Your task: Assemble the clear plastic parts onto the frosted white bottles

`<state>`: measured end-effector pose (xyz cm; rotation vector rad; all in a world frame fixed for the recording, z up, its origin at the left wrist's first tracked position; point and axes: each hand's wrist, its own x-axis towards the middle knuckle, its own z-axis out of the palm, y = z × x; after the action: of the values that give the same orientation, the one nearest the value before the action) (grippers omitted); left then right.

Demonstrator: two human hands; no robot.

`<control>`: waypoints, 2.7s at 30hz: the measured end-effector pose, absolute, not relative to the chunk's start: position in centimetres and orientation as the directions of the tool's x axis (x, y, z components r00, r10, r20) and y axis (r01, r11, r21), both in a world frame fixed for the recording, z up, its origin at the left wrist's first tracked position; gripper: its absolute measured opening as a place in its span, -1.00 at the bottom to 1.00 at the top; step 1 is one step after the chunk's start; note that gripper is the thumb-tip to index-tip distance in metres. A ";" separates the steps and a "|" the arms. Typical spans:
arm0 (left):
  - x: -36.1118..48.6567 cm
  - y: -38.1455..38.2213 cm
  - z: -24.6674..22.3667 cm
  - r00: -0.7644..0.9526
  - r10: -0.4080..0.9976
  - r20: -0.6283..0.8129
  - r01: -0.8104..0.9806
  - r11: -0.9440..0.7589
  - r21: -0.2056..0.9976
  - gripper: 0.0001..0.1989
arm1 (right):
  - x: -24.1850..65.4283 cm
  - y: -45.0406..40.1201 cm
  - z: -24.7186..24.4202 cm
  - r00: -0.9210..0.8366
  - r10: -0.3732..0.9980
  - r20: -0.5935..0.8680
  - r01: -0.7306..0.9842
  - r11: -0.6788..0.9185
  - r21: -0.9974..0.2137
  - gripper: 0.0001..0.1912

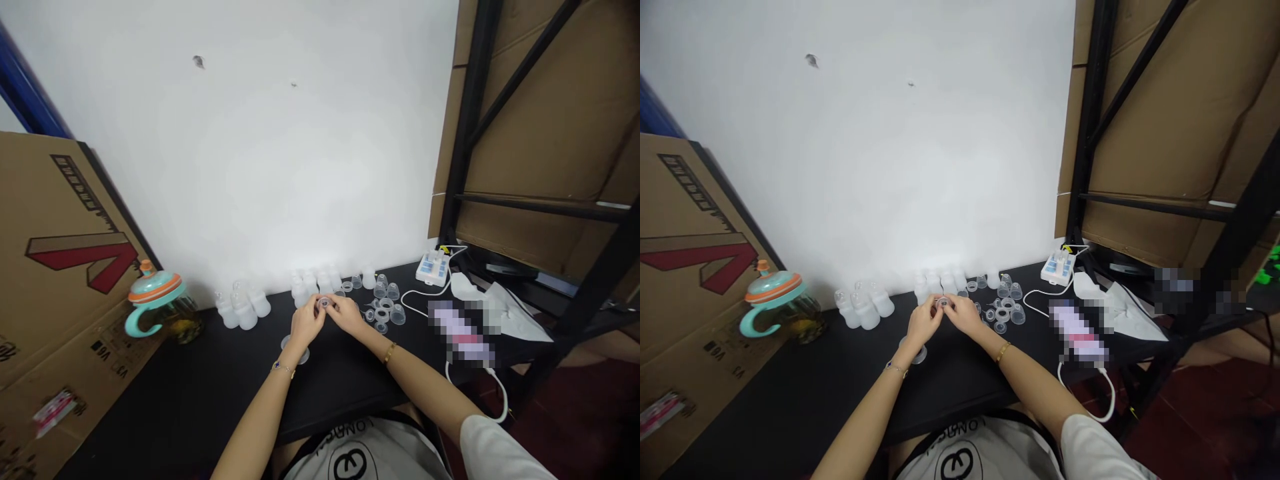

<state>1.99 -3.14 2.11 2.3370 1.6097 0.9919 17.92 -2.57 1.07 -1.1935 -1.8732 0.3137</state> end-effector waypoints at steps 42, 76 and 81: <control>1.8 -2.6 1.7 0.199 0.864 0.462 0.732 -0.444 0.516 -0.81 | 17.7 -2.3 0.7 -0.149 0.830 0.537 0.587 0.511 -0.628 -0.75; 2.0 -2.5 1.3 0.229 0.869 0.440 0.759 -0.442 0.478 -0.76 | 17.9 -2.2 0.6 -0.158 0.822 0.547 0.554 0.532 -0.640 -0.76; 2.0 -2.5 1.3 0.226 0.867 0.445 0.747 -0.447 0.492 -0.78 | 17.9 -2.5 1.0 -0.172 0.831 0.529 0.564 0.523 -0.639 -0.78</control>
<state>2.00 -2.53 1.33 2.3173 1.5439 1.0245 17.87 -2.45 1.04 -1.1509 -1.8598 0.3719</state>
